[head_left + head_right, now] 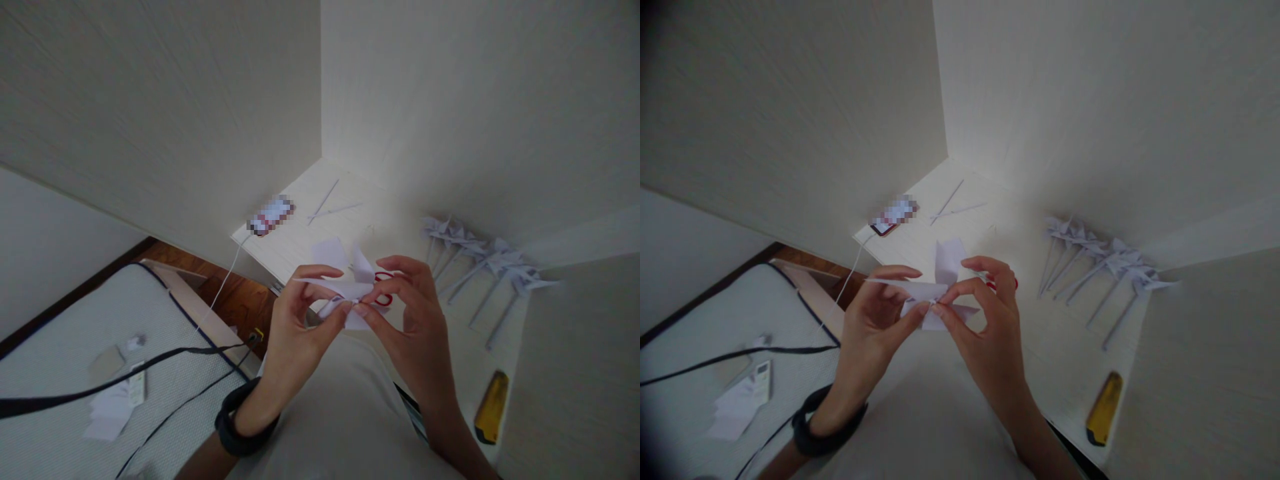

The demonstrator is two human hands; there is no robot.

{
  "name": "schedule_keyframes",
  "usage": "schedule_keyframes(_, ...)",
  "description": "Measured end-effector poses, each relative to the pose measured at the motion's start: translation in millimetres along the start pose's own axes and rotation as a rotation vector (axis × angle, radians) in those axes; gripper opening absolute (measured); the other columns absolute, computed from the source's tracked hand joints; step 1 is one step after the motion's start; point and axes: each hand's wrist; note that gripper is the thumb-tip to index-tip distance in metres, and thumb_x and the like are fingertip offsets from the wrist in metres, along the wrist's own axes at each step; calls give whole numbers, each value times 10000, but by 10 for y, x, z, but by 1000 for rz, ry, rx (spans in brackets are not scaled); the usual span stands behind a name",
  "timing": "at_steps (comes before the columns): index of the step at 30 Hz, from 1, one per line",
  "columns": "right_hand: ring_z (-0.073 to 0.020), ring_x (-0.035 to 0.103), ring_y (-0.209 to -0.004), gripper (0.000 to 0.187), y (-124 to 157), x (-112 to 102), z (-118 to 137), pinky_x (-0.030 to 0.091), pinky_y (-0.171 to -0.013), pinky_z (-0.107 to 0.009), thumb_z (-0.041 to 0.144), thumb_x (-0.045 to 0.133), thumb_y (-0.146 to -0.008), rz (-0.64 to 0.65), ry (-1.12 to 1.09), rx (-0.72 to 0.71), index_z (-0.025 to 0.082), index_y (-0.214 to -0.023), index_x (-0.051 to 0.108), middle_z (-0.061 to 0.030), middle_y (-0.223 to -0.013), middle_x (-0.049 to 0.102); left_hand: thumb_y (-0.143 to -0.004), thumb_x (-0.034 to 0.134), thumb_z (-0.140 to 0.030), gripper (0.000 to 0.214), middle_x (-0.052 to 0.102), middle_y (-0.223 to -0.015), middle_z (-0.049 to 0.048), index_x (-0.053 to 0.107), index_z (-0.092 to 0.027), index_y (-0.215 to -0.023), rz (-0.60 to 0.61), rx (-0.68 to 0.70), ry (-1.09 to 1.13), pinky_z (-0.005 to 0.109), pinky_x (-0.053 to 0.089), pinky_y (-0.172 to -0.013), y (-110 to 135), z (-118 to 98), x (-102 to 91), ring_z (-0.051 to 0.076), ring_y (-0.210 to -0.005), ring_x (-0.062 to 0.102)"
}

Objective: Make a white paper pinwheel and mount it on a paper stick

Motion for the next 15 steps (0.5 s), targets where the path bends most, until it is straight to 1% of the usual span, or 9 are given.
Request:
schedule_keyframes(3, -273, 519, -1049, 133, 3, -1, -9, 382, -894, -517, 134, 699, -791, 17, -27, 20, 237, -751, 623, -59, -1115, 540, -761, 730, -101, 258, 635, -1001, -2, 654, -244, -963, 27, -24, 1, 171, 443, -547, 14, -9, -17, 80, -676, 573)
schedule_keyframes(6, -270, 517, -1054, 138, 12, -5, -8, 372, -910, -523, 130, 693, -790, 28, -46, 27, 241, -758, 617, -55, -1122, 539, -769, 726, -113, 256, 631, -972, 10, 650, -244, -975, 46, -27, -17, 185, 443, -562, 23, -23, -29, 107, -725, 577)
schedule_keyframes(8, -269, 514, -1058, 148, 18, -11, -3, 365, -917, -523, 122, 686, -791, 26, -58, 29, 243, -760, 607, -52, -1123, 538, -784, 716, -117, 267, 623, -871, -3, 638, -252, -1001, 77, -36, -1, 195, 450, -589, 23, -28, -36, 118, -730, 578)
schedule_keyframes(11, -269, 509, -1074, 160, 23, -19, 3, 346, -933, -523, 108, 676, -791, 26, -58, 30, 246, -767, 598, -49, -1126, 537, -801, 711, -126, 285, 569, -701, -40, 616, -267, -1030, 123, -53, 51, 198, 455, -617, 17, -23, -41, 117, -691, 569)
schedule_keyframes(13, -269, 507, -1083, 159, 24, -21, 6, 342, -937, -518, 110, 679, -789, 28, -56, 28, 246, -771, 598, -48, -1129, 536, -795, 713, -116, 293, 580, -712, -44, 617, -267, -1026, 122, -60, 65, 188, 453, -612, 9, -13, -39, 107, -682, 567)
schedule_keyframes(15, -265, 507, -1079, 155, 21, -20, 9, 345, -931, -506, 121, 689, -784, 25, -55, 25, 246, -771, 599, -44, -1124, 536, -780, 716, -100, 280, 618, -809, -33, 635, -255, -999, 87, -66, 66, 172, 450, -595, 2, -5, -30, 90, -684, 569)
Point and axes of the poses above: each hand's wrist, its own y-axis away from the middle knuckle, its own x-axis out of the palm, z = x × y
